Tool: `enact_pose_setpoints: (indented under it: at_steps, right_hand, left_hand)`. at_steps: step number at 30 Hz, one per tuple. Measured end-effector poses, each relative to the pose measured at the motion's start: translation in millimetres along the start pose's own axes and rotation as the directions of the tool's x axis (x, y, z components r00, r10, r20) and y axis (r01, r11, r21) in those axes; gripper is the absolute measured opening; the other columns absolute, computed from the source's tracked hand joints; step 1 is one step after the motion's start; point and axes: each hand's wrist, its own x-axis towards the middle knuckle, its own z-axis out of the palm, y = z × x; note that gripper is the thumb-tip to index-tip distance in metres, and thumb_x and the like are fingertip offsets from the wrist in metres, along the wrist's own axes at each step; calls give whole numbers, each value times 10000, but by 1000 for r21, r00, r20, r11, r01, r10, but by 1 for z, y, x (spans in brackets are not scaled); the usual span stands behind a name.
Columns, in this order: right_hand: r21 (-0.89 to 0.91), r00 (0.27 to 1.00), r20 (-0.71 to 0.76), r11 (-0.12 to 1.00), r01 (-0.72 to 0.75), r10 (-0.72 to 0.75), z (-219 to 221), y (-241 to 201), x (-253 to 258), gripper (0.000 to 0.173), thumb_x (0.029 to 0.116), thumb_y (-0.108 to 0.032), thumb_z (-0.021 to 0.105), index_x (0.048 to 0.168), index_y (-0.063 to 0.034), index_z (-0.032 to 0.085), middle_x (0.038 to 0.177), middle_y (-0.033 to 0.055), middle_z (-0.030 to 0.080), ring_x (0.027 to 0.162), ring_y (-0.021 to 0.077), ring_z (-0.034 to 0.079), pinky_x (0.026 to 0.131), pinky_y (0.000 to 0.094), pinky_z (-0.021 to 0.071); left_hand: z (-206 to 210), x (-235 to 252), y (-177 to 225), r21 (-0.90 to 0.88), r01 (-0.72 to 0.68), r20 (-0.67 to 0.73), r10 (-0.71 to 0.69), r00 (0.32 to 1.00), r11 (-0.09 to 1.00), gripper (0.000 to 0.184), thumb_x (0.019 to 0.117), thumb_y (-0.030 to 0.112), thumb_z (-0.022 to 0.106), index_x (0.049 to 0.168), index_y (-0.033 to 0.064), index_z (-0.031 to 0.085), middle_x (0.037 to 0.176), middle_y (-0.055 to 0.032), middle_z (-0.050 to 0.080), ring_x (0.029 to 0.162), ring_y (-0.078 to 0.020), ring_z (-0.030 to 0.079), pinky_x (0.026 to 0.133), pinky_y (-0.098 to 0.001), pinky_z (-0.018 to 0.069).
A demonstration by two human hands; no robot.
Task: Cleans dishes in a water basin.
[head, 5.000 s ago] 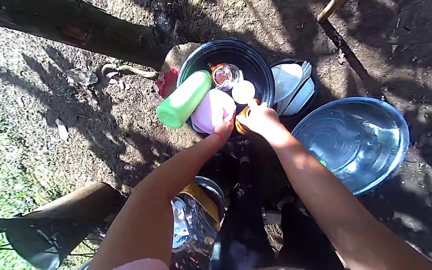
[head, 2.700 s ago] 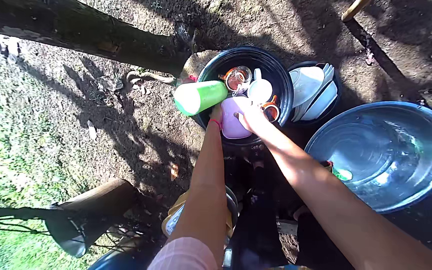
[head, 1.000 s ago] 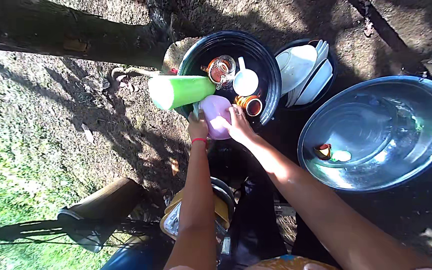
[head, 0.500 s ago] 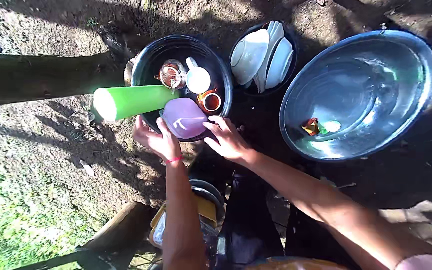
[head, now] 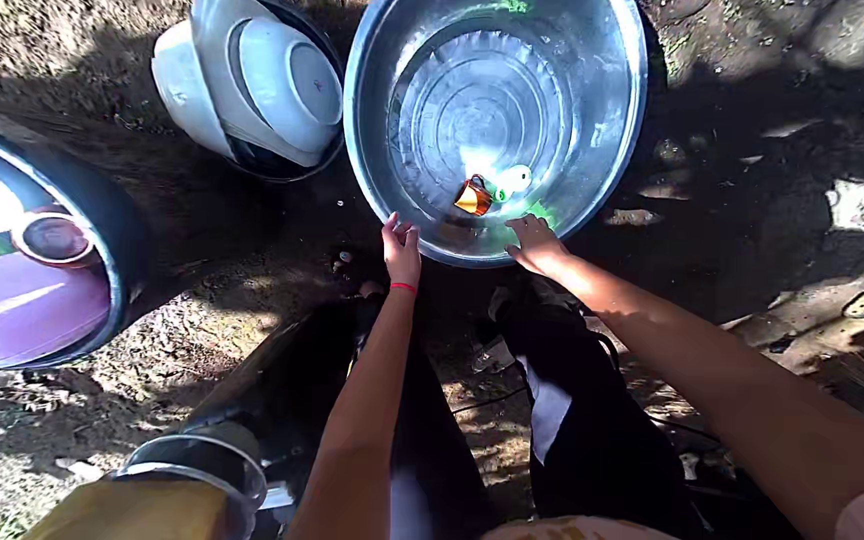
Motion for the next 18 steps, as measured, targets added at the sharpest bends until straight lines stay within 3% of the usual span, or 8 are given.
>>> enact_pose_setpoints:
  at_steps: [4, 7, 9, 10, 13, 15, 17, 18]
  right_hand:
    - [116, 984, 95, 980, -160, 150, 23, 64, 45, 507, 1051, -271, 573, 1450, 37, 510, 1410, 335, 536, 1328, 494, 515, 1097, 655, 396]
    - [197, 979, 174, 970, -141, 107, 51, 81, 98, 491, 1087, -291, 490, 1419, 70, 517, 1314, 335, 603, 1271, 485, 565, 1081, 638, 415]
    - [345, 993, 97, 934, -97, 67, 77, 89, 136, 491, 1096, -302, 466, 1367, 100, 547, 1278, 341, 618, 1231, 486, 590, 1062, 636, 424]
    - [461, 995, 57, 881, -104, 88, 88, 92, 154, 502, 1107, -312, 435, 1362, 106, 546, 1282, 332, 621, 1217, 459, 609, 1060, 604, 442]
    - [832, 946, 190, 468, -297, 262, 84, 86, 183, 661, 1126, -467, 215, 1402, 70, 485, 1246, 268, 608, 1058, 318, 640, 938, 446, 512]
    - [936, 943, 246, 196, -291, 225, 66, 81, 193, 721, 1098, -563, 178, 1480, -3, 425, 1339, 230, 590, 1107, 305, 650, 905, 455, 552]
    - [964, 956, 244, 71, -258, 162, 54, 81, 203, 722, 1066, -636, 200, 1464, -85, 443, 1292, 173, 620, 1084, 286, 653, 861, 476, 563]
    - [968, 960, 238, 39, -246, 148, 47, 81, 209, 723, 1054, -658, 218, 1460, -118, 475, 1283, 150, 636, 1108, 273, 645, 895, 487, 548]
  left_hand:
    - [77, 68, -55, 302, 123, 89, -156, 984, 945, 556, 1046, 135, 574, 1530, -51, 373, 1458, -281, 528, 1358, -379, 522, 1145, -490, 400]
    - [119, 126, -88, 509, -23, 177, -79, 981, 860, 614, 1016, 198, 632, 1526, -47, 393, 1470, -282, 519, 1393, -420, 480, 1170, -541, 365]
    - [139, 162, -111, 573, -84, 284, -102, 953, 815, 647, 1029, 326, 622, 1537, -10, 404, 1498, -269, 500, 1427, -441, 432, 1180, -624, 302]
    - [146, 175, -119, 594, -130, 339, -100, 936, 794, 566, 1047, 336, 591, 1488, -1, 483, 1449, -270, 549, 1390, -449, 474, 1157, -652, 312]
    - [163, 178, -132, 472, -243, 375, 57, 925, 847, 459, 1081, 245, 520, 1433, -49, 533, 1346, -295, 617, 1316, -428, 559, 1151, -597, 361]
    - [168, 167, -124, 340, -341, 279, 253, 926, 876, 413, 1081, 207, 488, 1370, -78, 564, 1222, -295, 668, 1209, -406, 630, 1088, -573, 433]
    - [175, 158, -108, 263, -493, 236, 440, 866, 829, 368, 1053, 177, 483, 1204, -119, 643, 1083, -289, 697, 1089, -399, 669, 1007, -571, 470]
    - [179, 156, -100, 221, -531, 264, 474, 840, 818, 398, 1058, 180, 461, 1231, -129, 641, 1160, -299, 689, 1163, -400, 647, 1072, -561, 436]
